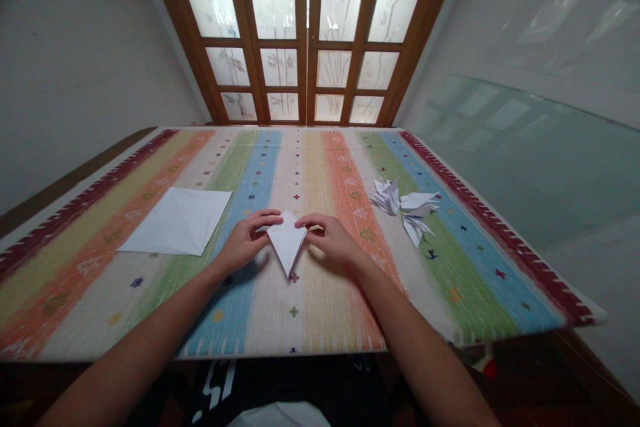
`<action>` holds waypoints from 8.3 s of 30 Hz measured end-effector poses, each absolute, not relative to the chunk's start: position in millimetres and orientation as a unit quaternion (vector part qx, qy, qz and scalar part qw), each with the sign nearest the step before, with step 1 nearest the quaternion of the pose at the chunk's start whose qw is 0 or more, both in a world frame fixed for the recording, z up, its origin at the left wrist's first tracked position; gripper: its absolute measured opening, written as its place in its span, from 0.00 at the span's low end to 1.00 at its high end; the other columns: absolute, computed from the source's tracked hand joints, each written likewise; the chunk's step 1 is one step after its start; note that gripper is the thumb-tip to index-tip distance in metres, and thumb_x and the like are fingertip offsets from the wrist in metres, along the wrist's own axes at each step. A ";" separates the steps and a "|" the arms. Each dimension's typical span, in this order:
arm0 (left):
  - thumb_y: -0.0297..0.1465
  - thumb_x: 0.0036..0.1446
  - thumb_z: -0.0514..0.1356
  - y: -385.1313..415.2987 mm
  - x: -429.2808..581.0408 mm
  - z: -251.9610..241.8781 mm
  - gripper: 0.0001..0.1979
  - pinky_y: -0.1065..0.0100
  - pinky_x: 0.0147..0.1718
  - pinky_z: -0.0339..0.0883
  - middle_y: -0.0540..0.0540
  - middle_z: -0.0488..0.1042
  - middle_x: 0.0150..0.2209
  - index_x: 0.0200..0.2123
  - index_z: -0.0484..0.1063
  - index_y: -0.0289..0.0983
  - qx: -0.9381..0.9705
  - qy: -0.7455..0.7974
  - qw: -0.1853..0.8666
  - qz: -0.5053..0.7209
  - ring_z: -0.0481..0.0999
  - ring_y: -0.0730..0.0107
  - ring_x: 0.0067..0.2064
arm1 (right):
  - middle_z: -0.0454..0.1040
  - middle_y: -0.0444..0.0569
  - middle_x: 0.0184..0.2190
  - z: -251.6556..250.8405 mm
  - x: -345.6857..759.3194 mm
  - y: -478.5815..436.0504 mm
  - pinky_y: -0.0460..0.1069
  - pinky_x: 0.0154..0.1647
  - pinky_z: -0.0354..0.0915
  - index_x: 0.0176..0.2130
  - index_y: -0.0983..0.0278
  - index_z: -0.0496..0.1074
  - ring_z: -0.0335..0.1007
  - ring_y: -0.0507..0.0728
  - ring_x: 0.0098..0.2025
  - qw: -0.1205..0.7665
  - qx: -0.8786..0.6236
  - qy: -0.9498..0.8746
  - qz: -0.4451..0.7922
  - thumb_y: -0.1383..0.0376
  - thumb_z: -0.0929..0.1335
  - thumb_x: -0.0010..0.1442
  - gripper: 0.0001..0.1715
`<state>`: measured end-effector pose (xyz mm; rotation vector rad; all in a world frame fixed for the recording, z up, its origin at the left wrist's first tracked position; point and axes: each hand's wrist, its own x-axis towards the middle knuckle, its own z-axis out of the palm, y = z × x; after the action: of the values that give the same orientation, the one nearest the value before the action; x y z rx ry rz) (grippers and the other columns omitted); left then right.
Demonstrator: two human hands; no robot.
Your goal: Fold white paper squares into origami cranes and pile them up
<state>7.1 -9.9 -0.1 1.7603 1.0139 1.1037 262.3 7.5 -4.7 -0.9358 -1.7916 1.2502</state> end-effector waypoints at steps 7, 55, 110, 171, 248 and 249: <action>0.33 0.61 0.65 -10.8 5.6 3.1 0.17 0.59 0.51 0.78 0.34 0.74 0.63 0.53 0.82 0.37 0.687 0.388 0.415 0.454 0.76 0.53 0.62 | 0.82 0.54 0.51 -3.9 262.7 8.5 0.56 0.50 0.78 0.45 0.57 0.83 0.80 0.60 0.46 0.396 -0.367 -0.665 0.516 0.59 0.79 0.54 0.18; 0.36 0.64 0.63 -16.1 17.5 -1.0 0.28 0.70 0.35 0.69 0.43 0.80 0.46 0.65 0.65 0.40 0.612 0.408 0.488 0.470 0.77 0.69 0.36 | 0.74 0.55 0.57 6.3 257.4 0.5 0.59 0.55 0.76 0.45 0.56 0.83 0.75 0.63 0.57 0.414 -0.335 -0.783 0.320 0.58 0.76 0.63 0.09; 0.24 0.68 0.57 -16.1 13.7 -11.9 0.15 0.55 0.60 0.72 0.38 0.75 0.55 0.52 0.79 0.36 0.869 0.377 0.206 0.244 0.77 0.59 0.55 | 0.80 0.52 0.44 4.9 255.2 -6.3 0.51 0.50 0.68 0.41 0.63 0.82 0.76 0.56 0.45 0.245 -0.342 -0.856 0.301 0.79 0.68 0.61 0.17; 0.23 0.63 0.58 -22.2 15.4 7.6 0.08 0.64 0.46 0.71 0.41 0.81 0.42 0.36 0.78 0.35 0.865 0.392 0.261 0.176 0.79 0.63 0.42 | 0.76 0.51 0.43 -4.8 253.5 2.1 0.48 0.40 0.67 0.47 0.64 0.80 0.71 0.53 0.36 0.233 -0.382 -0.852 0.271 0.75 0.70 0.61 0.16; 0.24 0.64 0.60 -18.4 12.4 5.6 0.09 0.62 0.44 0.71 0.40 0.80 0.42 0.39 0.82 0.35 0.850 0.469 0.169 0.168 0.80 0.58 0.43 | 0.75 0.57 0.50 -6.7 251.4 4.2 0.59 0.58 0.67 0.46 0.63 0.77 0.71 0.63 0.54 0.228 -0.401 -0.867 0.187 0.71 0.72 0.63 0.10; 0.24 0.64 0.60 -18.2 11.8 4.6 0.09 0.61 0.47 0.71 0.40 0.80 0.43 0.39 0.82 0.35 0.851 0.464 0.167 0.179 0.80 0.58 0.44 | 0.74 0.58 0.52 -6.9 251.8 4.1 0.60 0.60 0.66 0.45 0.63 0.77 0.69 0.63 0.56 0.229 -0.404 -0.867 0.182 0.71 0.72 0.63 0.10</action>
<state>11.8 -18.2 4.6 2.4233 1.3208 0.5105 251.8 4.1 -6.9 -1.1122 -2.3864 0.5005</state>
